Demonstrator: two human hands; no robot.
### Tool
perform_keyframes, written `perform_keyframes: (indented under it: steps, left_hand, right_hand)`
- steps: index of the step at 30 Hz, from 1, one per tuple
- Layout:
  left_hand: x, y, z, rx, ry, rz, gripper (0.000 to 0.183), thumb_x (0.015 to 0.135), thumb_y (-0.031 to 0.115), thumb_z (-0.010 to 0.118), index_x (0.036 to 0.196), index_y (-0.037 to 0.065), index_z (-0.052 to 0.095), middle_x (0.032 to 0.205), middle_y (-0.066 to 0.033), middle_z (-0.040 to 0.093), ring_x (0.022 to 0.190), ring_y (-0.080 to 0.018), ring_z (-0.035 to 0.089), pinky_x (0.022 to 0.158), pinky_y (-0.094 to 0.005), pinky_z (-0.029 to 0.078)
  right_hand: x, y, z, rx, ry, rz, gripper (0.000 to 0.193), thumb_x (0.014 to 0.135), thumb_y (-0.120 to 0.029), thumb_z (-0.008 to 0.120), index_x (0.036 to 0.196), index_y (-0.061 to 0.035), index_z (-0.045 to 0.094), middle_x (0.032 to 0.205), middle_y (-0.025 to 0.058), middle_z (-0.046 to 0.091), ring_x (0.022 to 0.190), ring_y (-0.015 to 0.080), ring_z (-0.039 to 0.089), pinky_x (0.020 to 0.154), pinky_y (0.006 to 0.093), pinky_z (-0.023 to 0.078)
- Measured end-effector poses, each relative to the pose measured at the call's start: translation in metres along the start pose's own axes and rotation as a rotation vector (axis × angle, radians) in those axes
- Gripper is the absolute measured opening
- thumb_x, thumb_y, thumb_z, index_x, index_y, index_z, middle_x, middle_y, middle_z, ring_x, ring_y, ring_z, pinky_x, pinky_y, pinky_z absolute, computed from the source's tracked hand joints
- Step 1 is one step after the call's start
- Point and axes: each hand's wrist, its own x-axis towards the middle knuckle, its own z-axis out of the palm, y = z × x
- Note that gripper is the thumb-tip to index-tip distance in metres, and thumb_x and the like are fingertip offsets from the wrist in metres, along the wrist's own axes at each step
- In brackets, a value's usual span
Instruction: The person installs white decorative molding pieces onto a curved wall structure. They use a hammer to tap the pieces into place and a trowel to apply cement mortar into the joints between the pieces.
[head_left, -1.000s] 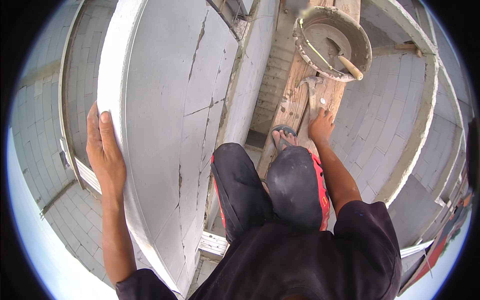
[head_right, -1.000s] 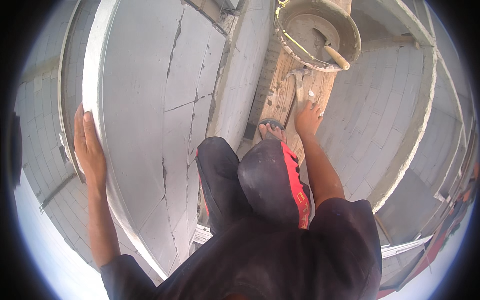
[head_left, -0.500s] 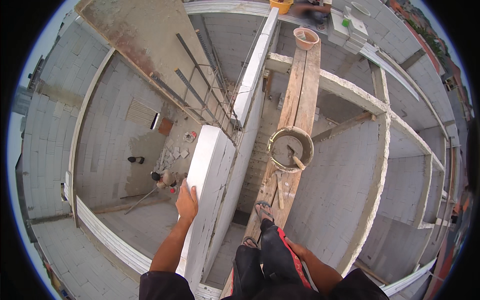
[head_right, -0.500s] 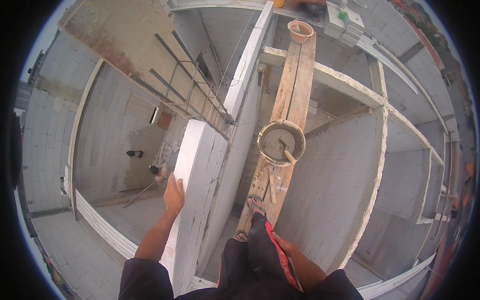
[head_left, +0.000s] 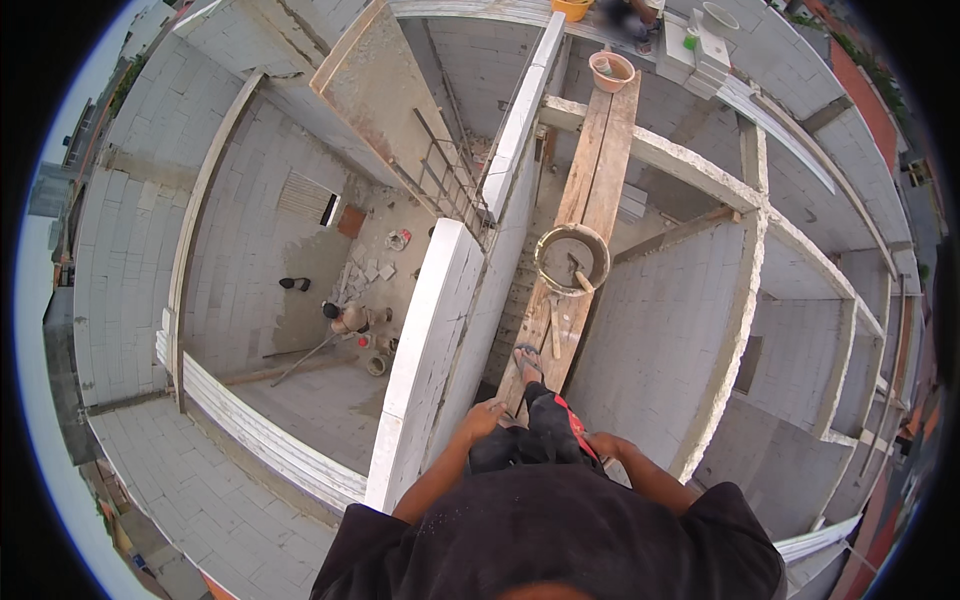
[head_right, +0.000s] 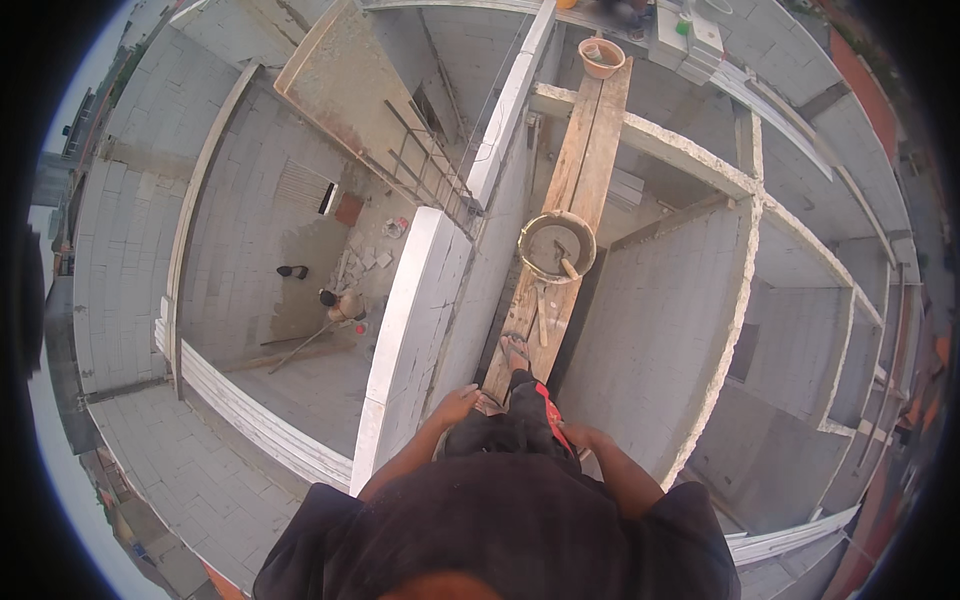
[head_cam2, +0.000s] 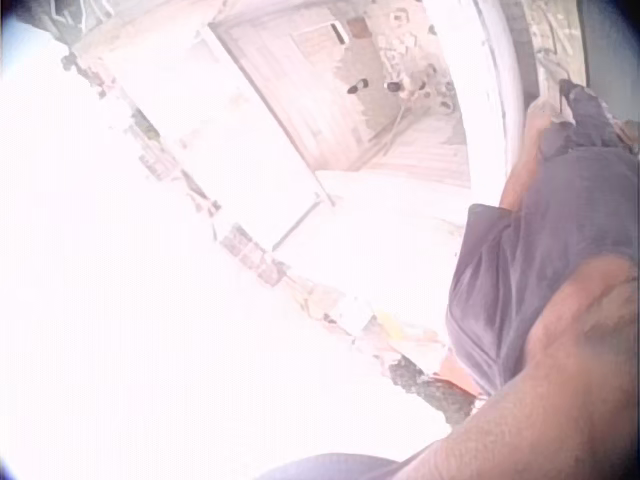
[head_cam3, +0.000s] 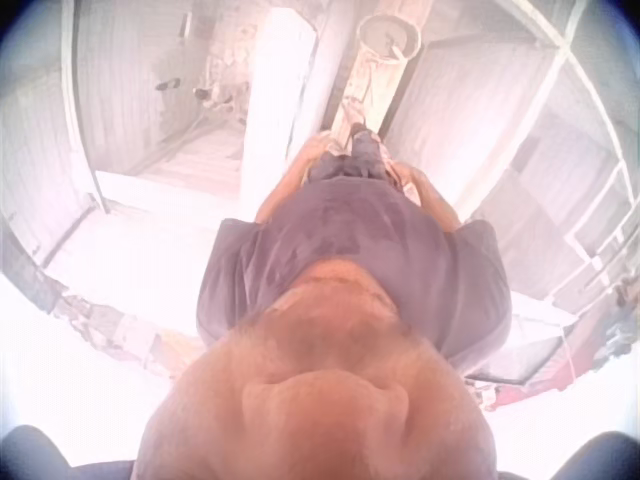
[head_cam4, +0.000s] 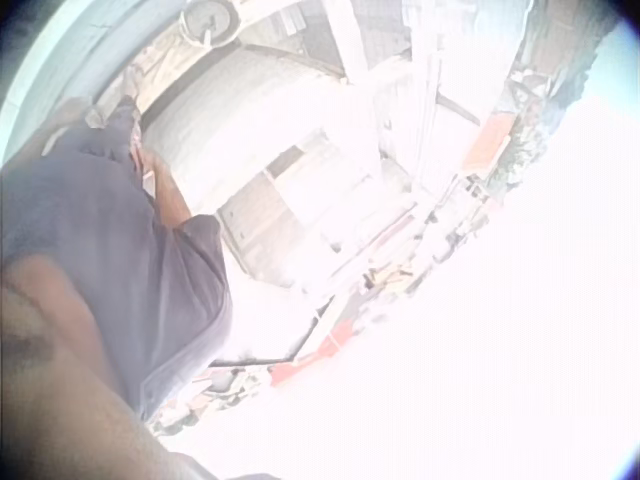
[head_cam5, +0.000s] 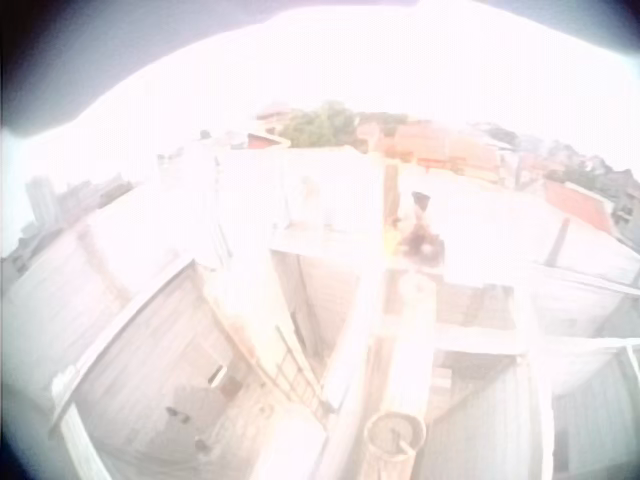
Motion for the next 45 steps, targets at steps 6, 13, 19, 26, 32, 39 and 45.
perform_keyframes:
  steps: [6,13,19,26,32,39,45]
  left_hand:
    - [-0.082,-0.101,0.042,0.245,-0.143,0.085,0.071,0.106,0.058,0.053,0.153,0.006,0.057,0.158,-0.0235,0.054,0.148,-0.0409,0.049,0.123,-0.0449,0.037]
    - [-0.146,-0.145,0.026,-0.103,0.022,0.028,0.076,0.107,0.062,0.049,0.156,0.004,0.053,0.162,-0.02,0.051,0.153,-0.0364,0.044,0.126,-0.0401,0.033]
    - [-0.198,-0.154,0.056,-0.671,0.178,-0.146,0.082,0.104,0.07,0.048,0.147,0.002,0.063,0.154,-0.02,0.061,0.143,-0.0366,0.056,0.119,-0.0411,0.041]
    - [-0.224,-0.173,0.091,-0.603,0.488,-0.107,0.082,0.103,0.07,0.046,0.148,0.004,0.063,0.15,-0.0249,0.061,0.138,-0.0406,0.058,0.117,-0.0443,0.042]
    - [-0.238,-0.159,0.103,-0.833,0.507,-0.143,0.082,0.103,0.067,0.048,0.155,0.004,0.053,0.159,-0.0198,0.054,0.149,-0.0319,0.048,0.123,-0.0377,0.035]
    - [-0.214,-0.175,0.124,-0.972,0.626,-0.105,0.078,0.1,0.065,0.059,0.14,-0.001,0.068,0.146,-0.0211,0.067,0.132,-0.0332,0.064,0.113,-0.0381,0.045]
    - [-0.193,-0.198,0.131,-1.099,0.67,-0.089,0.061,0.106,0.049,0.059,0.134,-0.004,0.071,0.133,-0.0178,0.075,0.121,-0.0245,0.069,0.105,-0.0361,0.05]
  right_hand:
    - [-0.005,-0.018,0.011,-0.565,0.277,-0.204,0.068,0.105,-0.057,0.05,0.118,0.0049,0.075,0.105,0.0269,0.078,0.099,0.0388,0.078,0.089,0.0479,0.061]
    - [0.026,0.027,-0.019,-0.832,0.256,-0.579,0.036,0.099,-0.027,0.063,0.107,0.0054,0.078,0.087,0.0241,0.077,0.078,0.0314,0.077,0.07,0.0454,0.06]
    - [-0.05,-0.036,0.001,-0.522,0.207,-0.389,0.029,0.099,-0.018,0.064,0.112,0.0051,0.075,0.088,0.0232,0.077,0.072,0.0291,0.077,0.063,0.0428,0.06]
    - [-0.054,-0.12,0.005,-0.643,0.183,-0.264,0.03,0.099,-0.016,0.063,0.121,0.004,0.071,0.092,0.0226,0.078,0.07,0.0284,0.076,0.062,0.0422,0.061]
    - [-0.062,-0.165,0.003,-0.728,0.196,-0.275,0.033,0.099,-0.013,0.062,0.128,0.003,0.067,0.094,0.0222,0.078,0.068,0.0277,0.075,0.06,0.0417,0.061]
    - [-0.071,-0.161,0.002,-0.694,0.206,-0.273,0.039,0.099,-0.011,0.061,0.136,0.0019,0.063,0.098,0.0216,0.078,0.066,0.027,0.075,0.059,0.041,0.061]
    - [-0.087,-0.126,-0.002,-0.548,0.26,-0.346,0.045,0.1,-0.009,0.061,0.143,0.0009,0.06,0.1,0.0211,0.078,0.064,0.0264,0.074,0.058,0.0405,0.061]
